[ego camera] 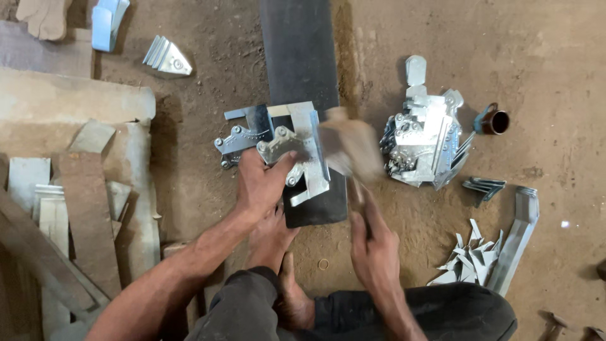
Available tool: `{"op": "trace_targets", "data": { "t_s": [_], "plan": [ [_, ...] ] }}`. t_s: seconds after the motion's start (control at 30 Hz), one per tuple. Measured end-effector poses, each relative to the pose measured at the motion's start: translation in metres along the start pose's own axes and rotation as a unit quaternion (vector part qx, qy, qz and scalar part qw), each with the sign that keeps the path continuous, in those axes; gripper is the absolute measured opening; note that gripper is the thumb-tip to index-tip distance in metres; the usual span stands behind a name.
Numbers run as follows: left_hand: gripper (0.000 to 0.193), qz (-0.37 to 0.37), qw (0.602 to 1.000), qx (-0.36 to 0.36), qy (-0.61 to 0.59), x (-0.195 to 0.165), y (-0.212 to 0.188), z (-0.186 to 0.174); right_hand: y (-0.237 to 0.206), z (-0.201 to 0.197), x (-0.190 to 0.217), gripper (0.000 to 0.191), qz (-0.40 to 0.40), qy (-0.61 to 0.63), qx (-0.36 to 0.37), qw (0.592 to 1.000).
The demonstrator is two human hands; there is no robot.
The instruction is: The person uses a wooden mallet to hammer ornate metal pieces on a metal anvil, repeatedly striking and repositioning them to shape the edges. Finished pieces are stacked nearby on the floor.
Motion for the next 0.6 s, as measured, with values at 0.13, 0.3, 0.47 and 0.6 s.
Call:
{"op": "trace_targets", "data": {
  "t_s": [0.13, 0.3, 0.47, 0.6],
  "plan": [
    [0.015, 0.012, 0.999, -0.017, 0.047, 0.001, -0.001, -0.003, 0.01, -0.013, 0.017, 0.055, -0.105, 0.071, -0.086, 0.988],
    [0.016, -0.032, 0.999, 0.009, 0.012, 0.011, -0.002, -0.002, 0.025, -0.001, 0.008, 0.061, -0.027, 0.032, 0.004, 0.999],
    [0.015, -0.044, 0.998, 0.009, -0.042, 0.018, -0.001, -0.002, 0.031, -0.01, 0.022, 0.047, -0.145, 0.041, -0.072, 0.986],
    [0.015, -0.003, 0.998, 0.009, -0.07, 0.019, -0.001, 0.0, 0.031, -0.007, 0.009, 0.054, -0.069, 0.051, -0.025, 0.996]
  ]
}}
Point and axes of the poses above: each hand's wrist, its own y-axis towards the middle knuckle, its own z-axis out of the palm, x = y × z, the point moved 6 cm from there along y, towards the middle knuckle, and after that the axes turned 4 degrees about -x, right-handed, at the moved point
